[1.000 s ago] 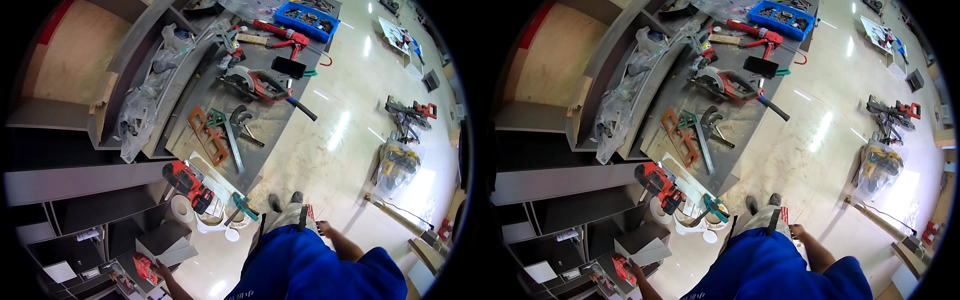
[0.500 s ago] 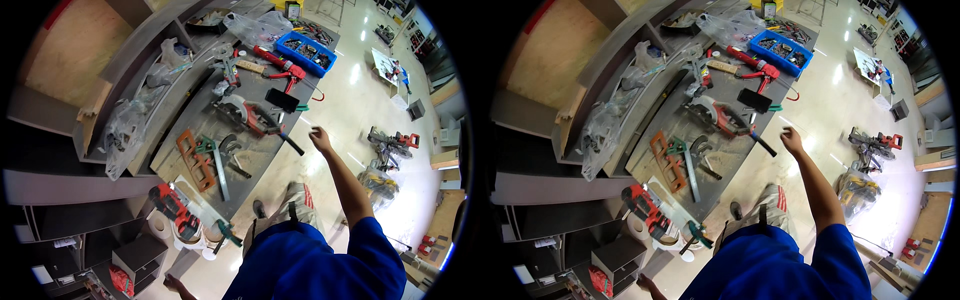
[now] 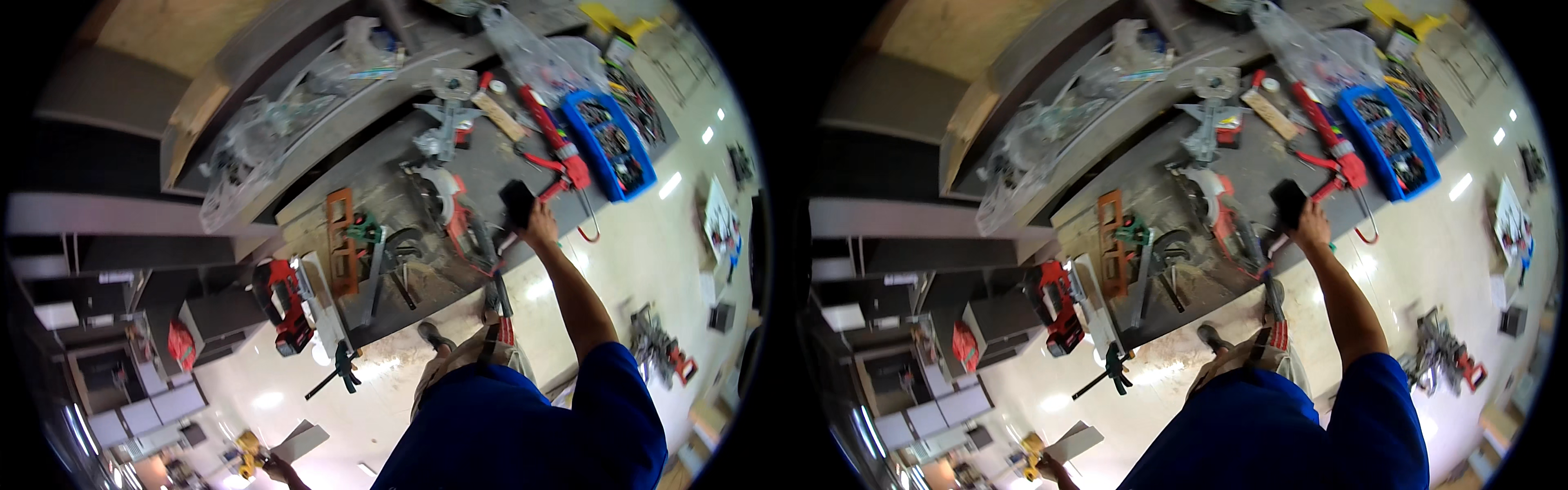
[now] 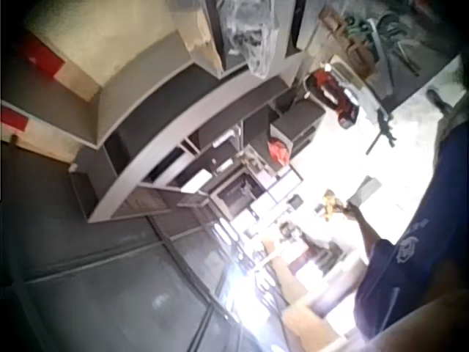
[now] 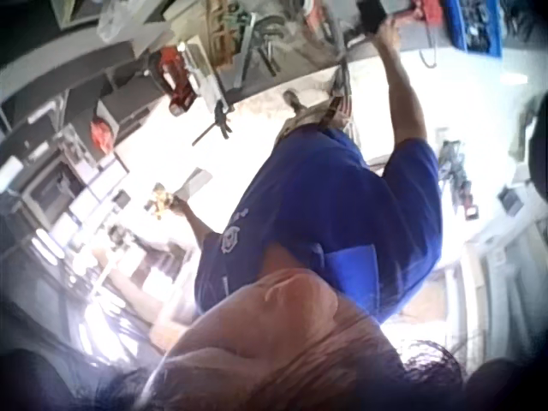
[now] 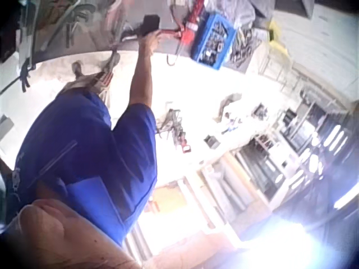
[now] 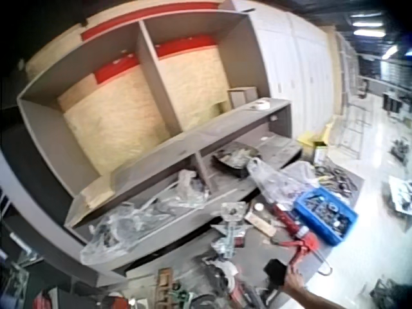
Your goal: The person uses a jigsaw to cut a white board, then places the cut piece into a wooden box frame. They sit on the floor and fit the piece into the box, adjusting it to ensure it fits properly.
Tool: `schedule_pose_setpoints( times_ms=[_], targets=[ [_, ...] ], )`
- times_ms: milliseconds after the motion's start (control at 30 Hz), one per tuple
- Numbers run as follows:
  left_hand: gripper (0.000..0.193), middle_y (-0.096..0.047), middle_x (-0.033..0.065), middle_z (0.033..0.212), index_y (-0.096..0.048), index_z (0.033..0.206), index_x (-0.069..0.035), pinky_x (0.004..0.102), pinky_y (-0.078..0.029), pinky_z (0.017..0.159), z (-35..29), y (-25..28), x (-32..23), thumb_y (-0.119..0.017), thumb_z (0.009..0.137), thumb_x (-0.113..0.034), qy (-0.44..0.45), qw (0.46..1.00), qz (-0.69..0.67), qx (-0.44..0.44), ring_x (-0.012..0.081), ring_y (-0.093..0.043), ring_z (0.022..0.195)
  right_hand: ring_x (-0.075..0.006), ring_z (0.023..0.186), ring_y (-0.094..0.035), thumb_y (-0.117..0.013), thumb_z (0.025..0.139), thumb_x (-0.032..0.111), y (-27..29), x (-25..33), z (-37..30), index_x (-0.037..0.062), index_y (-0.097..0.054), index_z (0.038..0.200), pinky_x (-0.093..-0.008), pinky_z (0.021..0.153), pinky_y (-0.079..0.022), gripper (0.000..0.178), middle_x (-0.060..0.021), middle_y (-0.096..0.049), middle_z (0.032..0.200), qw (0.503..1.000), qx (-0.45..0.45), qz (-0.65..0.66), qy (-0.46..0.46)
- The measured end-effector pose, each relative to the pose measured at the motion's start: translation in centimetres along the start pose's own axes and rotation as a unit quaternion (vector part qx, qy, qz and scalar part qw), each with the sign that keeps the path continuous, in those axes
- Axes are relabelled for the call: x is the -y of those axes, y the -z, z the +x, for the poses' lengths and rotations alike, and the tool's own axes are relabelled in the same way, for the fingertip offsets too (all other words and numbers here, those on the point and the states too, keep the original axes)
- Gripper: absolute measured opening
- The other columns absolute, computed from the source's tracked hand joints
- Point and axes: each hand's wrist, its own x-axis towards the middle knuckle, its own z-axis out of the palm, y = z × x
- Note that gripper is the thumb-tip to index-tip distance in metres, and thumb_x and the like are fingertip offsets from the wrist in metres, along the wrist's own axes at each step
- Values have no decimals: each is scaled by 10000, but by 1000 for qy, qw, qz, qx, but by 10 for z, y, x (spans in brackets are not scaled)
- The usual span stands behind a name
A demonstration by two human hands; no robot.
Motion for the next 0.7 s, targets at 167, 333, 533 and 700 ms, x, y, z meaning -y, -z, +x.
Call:
schedule_pose_setpoints(
  times_ms=[167,333,533,700],
  targets=[
    [446,-642,206,774,-556,879,29,526,-509,630,-70,-3,31,-743,804,-368,27,998,-42,-29,421,-635,722,-438,1107,-527,-816,627,214,28,-25,-12,-33,-334,1377,-448,940,-472,925,-255,-499,1239,990,-86,95,60],
    [798,-640,106,531,-655,551,-20,389,-498,414,-155,-31,101,-340,959,-628,14,986,143,85,244,-620,468,-414,1026,-559,-826,594,214,145,33,-117,-29,-413,1321,-452,857,-489,870,-226,-522,1133,971,-89,157,157],
    [627,-634,153,622,-657,654,25,458,-461,536,-157,-135,106,-580,898,-547,-80,973,-103,192,300,-582,582,-318,811,-627,-825,567,256,302,152,-305,-27,-516,1243,-380,694,-547,795,-179,-576,1018,871,-46,211,441],
    [633,-657,201,909,-609,1002,-1,475,-514,766,-157,-116,119,-643,827,-609,-18,975,-72,210,363,-620,855,-252,809,-636,-793,648,308,306,181,-373,-7,-557,1211,-351,679,-555,687,-126,-600,1018,789,76,213,572]
  ],
)
